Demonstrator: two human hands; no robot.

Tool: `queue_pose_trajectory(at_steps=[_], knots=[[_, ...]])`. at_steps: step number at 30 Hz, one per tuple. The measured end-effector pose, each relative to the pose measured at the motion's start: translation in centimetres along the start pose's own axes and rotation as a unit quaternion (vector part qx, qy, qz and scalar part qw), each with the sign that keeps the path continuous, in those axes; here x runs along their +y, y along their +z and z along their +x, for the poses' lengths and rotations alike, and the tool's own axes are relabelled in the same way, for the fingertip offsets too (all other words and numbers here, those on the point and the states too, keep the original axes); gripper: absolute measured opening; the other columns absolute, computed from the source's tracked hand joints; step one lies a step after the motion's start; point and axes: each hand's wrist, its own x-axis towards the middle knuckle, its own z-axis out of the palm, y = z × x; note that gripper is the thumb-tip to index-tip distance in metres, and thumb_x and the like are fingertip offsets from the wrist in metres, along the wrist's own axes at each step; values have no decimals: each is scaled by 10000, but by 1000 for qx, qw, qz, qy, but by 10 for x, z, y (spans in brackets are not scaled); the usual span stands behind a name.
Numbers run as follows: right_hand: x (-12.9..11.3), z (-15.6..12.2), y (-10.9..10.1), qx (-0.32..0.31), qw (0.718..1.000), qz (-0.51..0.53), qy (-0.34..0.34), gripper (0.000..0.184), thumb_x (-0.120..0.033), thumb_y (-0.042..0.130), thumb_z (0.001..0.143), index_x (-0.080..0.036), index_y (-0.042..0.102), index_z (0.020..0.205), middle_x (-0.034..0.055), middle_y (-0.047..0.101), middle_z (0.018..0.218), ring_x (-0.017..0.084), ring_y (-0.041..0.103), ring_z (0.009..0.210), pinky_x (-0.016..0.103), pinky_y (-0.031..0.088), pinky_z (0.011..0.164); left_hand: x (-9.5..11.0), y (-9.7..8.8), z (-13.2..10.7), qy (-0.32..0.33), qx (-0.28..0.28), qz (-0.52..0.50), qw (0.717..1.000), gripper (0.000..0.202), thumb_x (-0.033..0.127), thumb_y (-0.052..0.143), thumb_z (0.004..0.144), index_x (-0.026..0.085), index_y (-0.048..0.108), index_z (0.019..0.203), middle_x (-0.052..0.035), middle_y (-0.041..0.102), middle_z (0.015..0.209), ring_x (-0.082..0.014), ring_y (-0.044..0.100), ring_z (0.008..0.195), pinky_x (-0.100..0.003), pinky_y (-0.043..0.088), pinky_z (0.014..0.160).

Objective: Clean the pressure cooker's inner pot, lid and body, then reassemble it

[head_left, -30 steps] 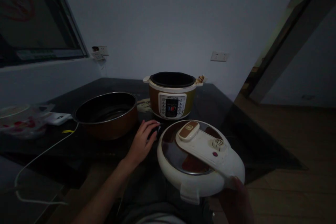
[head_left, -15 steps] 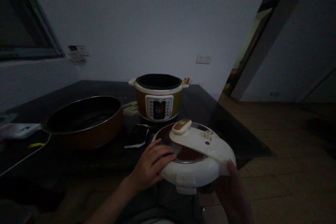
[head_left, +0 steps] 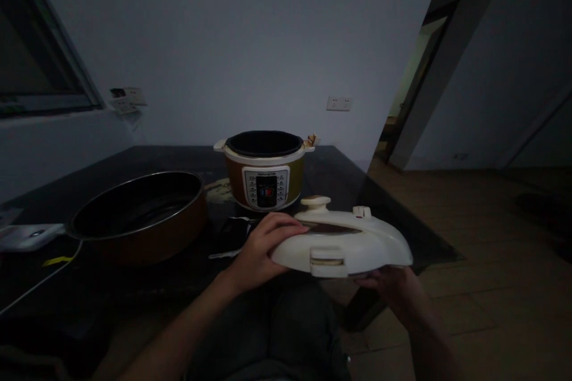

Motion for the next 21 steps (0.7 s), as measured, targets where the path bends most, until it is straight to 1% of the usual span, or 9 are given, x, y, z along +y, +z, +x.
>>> queue_pose_trajectory(at_steps=[1,3,6,8,10,13,17,19,21], knots=[[-1,2,-2,2,1000,-1,-3,604,-466,860,536,-316,664,1086,66,752,951,301,708,839,488,581,739,-1,-2,5,-10,-10,-5,1000,444,270,707,795,256,593,1223,-92,611,1131,-243,576,1073,-398,482,926],[0,7,-6,22,1000,0,-1,533,-448,873,522,-254,684,981,75,752,875,283,715,768,441,590,676,-2,-6,13,-32,-23,-12,999,431,270,713,786,248,610,1205,-91,611,1142,-246,577,1078,-399,472,940],[8,20,-6,64,995,-77,-13,413,-492,809,612,-191,667,857,96,747,810,275,720,751,419,590,671,-6,-10,23,-58,-26,-24,998,417,252,717,776,240,626,1183,-85,605,1159,-240,579,1083,-390,460,956],[16,33,-5,83,984,-154,-31,415,-499,772,645,-182,652,884,112,748,863,285,719,808,442,585,718,-9,-13,27,-67,-21,-34,997,405,255,714,779,240,633,1175,-82,604,1165,-236,580,1083,-386,456,960],[26,49,-3,93,972,-208,-47,439,-476,774,623,-184,643,923,121,744,932,299,706,883,466,566,785,-12,-15,31,-72,-18,-42,996,396,288,717,782,239,640,1167,-84,608,1162,-238,582,1082,-387,451,962],[38,75,-4,108,960,-249,-72,437,-451,765,579,-191,638,907,123,737,918,306,693,893,473,541,817,-16,-18,34,-78,0,-47,996,407,337,726,775,230,652,1160,-90,621,1150,-244,584,1077,-385,448,957],[46,103,-9,123,940,-302,-97,315,-411,700,596,-196,649,821,129,731,852,325,680,872,484,525,795,-18,-20,35,-91,18,-42,995,410,360,738,763,234,667,1146,-86,634,1130,-244,593,1049,-388,453,944],[48,111,-10,130,931,-322,-114,285,-385,661,627,-197,663,841,128,733,911,327,660,945,482,507,841,-17,-20,35,-91,15,-44,995,418,372,741,757,240,670,1147,-85,630,1131,-245,592,1048,-391,454,941],[50,115,-10,140,922,-335,-133,308,-375,620,653,-194,670,898,124,727,988,321,631,1023,472,488,887,-15,-18,36,-87,12,-47,995,424,374,746,752,245,673,1150,-82,624,1129,-241,589,1047,-383,456,935]])
